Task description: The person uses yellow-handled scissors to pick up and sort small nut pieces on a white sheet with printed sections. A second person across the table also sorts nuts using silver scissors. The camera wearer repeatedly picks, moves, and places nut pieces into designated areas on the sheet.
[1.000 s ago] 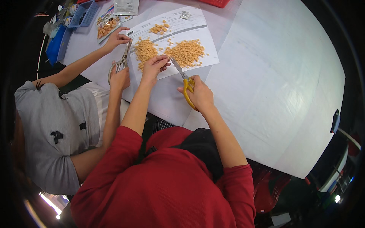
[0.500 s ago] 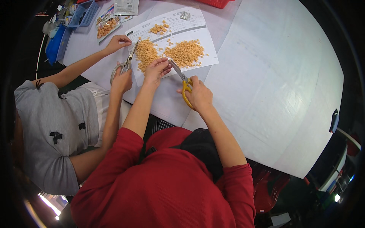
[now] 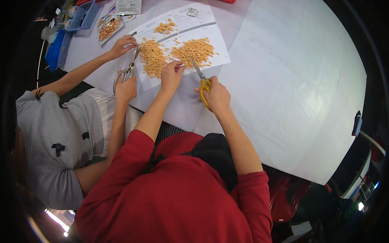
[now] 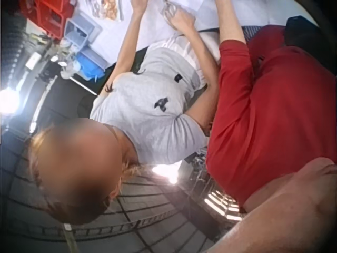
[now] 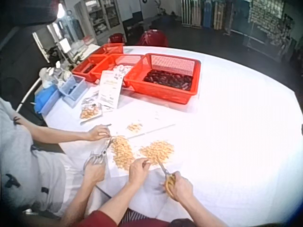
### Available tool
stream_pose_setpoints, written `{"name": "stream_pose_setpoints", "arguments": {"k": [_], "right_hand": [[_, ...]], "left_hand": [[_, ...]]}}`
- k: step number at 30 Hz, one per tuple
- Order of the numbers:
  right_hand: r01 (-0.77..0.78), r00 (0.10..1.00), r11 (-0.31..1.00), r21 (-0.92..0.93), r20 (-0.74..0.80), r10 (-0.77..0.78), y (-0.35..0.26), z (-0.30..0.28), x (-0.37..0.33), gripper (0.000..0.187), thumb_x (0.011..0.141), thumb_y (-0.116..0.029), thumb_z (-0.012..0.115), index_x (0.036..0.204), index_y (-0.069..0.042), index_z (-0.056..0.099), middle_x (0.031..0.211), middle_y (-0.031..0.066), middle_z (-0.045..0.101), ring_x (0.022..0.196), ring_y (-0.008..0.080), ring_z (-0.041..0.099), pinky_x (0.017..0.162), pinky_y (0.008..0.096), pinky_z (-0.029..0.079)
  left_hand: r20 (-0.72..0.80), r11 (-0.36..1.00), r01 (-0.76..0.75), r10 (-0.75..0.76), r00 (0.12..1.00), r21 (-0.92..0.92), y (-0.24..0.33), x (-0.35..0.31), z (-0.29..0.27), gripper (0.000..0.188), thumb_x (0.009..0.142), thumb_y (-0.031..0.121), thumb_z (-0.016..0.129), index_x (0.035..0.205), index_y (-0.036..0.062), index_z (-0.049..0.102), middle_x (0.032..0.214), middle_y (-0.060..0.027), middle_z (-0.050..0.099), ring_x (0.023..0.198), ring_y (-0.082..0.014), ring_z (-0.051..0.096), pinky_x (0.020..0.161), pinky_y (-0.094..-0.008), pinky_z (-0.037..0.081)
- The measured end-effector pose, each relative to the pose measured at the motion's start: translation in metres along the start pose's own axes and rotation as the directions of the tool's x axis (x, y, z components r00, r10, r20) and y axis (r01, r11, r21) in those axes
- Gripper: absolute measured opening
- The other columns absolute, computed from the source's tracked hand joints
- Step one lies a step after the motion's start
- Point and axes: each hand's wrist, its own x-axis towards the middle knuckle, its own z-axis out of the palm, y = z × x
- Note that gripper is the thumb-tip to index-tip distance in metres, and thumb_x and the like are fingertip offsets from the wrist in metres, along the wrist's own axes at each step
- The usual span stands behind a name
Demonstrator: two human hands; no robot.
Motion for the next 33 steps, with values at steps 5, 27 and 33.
{"name": "stream_pose_setpoints", "arguments": {"k": [5, 27, 33], "right_hand": [[0.030, 0.999, 0.999, 0.028, -0.038, -0.029, 0.004, 0.003, 0.000, 0.062, 0.074, -0.056, 0.070, 0.105, -0.005, 0.052, 0.084, 0.0179, 0.067, 0.078, 0.0361, 0.065, 0.065, 0.0447, 0.051], [0.090, 0.982, 0.995, 0.038, 0.161, -0.095, -0.012, 0.000, -0.011, 0.070, 0.075, -0.059, 0.066, 0.114, -0.004, 0.049, 0.100, 0.0198, 0.064, 0.091, 0.0354, 0.064, 0.076, 0.0441, 0.050], [0.103, 0.987, 0.993, 0.053, 0.121, -0.109, -0.012, 0.001, -0.012, 0.063, 0.076, -0.053, 0.069, 0.109, -0.002, 0.050, 0.089, 0.0207, 0.066, 0.085, 0.0383, 0.064, 0.072, 0.0436, 0.050]], "left_hand": [[0.090, 0.989, 0.136, -0.131, 0.987, -0.055, 0.008, 0.002, -0.002, 0.011, 0.078, 0.011, 0.069, 0.084, 0.0028, 0.068, 0.071, -0.0115, 0.067, 0.064, -0.0207, 0.064, 0.061, -0.0315, 0.050], [0.478, 0.242, 0.588, -0.389, 0.788, -0.772, -0.007, 0.006, -0.033, 0.018, 0.086, 0.004, 0.063, 0.104, 0.0000, 0.060, 0.097, -0.0079, 0.064, 0.087, -0.0172, 0.063, 0.080, -0.0313, 0.055], [0.482, 0.281, 0.584, -0.355, 0.801, -0.762, -0.008, 0.008, -0.033, 0.019, 0.086, 0.005, 0.064, 0.104, -0.0004, 0.060, 0.096, -0.0074, 0.064, 0.087, -0.0168, 0.063, 0.079, -0.0311, 0.055]]}}
